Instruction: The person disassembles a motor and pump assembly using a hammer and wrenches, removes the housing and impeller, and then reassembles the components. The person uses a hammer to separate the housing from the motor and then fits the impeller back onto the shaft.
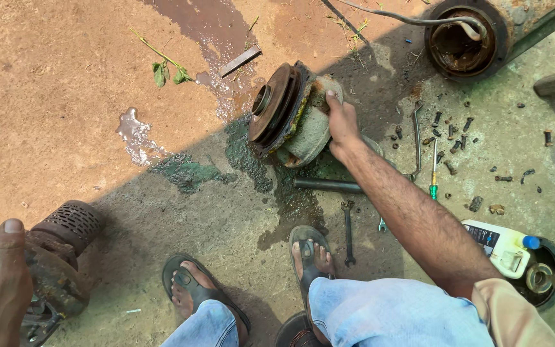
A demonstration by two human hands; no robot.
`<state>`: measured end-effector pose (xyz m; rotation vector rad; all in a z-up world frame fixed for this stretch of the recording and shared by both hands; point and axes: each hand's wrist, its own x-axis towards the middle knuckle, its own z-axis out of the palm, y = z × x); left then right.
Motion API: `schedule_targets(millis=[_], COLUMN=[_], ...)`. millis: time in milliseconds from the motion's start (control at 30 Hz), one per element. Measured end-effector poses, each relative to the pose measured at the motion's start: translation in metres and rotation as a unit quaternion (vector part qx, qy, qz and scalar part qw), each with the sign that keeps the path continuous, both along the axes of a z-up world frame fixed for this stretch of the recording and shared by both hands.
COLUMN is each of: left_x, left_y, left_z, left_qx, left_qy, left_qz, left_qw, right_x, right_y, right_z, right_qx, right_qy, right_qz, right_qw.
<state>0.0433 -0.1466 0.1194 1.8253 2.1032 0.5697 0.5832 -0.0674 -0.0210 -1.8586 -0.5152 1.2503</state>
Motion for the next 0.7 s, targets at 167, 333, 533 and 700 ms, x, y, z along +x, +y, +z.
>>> schedule_targets(millis=[167,333,533,700], left_x=[-0.034,-0.086,-0.088,-0.061], left_y=[-0.023,-0.061,-0.062,-0.030], left_z=[-0.027,-0.064,-0.068,-0.038], left_qx=[0.082,-0.007,0.047,0.080], left_qy=[-0.050,-0.192,-0.197,-0.198], left_qz=[-0.100,0.047,-0.007,-0.002], left_qw=[0.990,0.980,0.979,0.977], right_x=[-0.010,-0.012,-0.005,-0.012], right_y=[-0.004,-0.008,-0.030,-0.022], right_z=[-0.027,-0.027,-0.025,-0.005], right_qx=[0.059,0.108,0.032,0.174], right_qy=[-0.126,-0.221,-0.339,-0.338], right_qz=[-0.065,0.005,0.115,0.314], right_qw=[0.988,0.969,0.933,0.870])
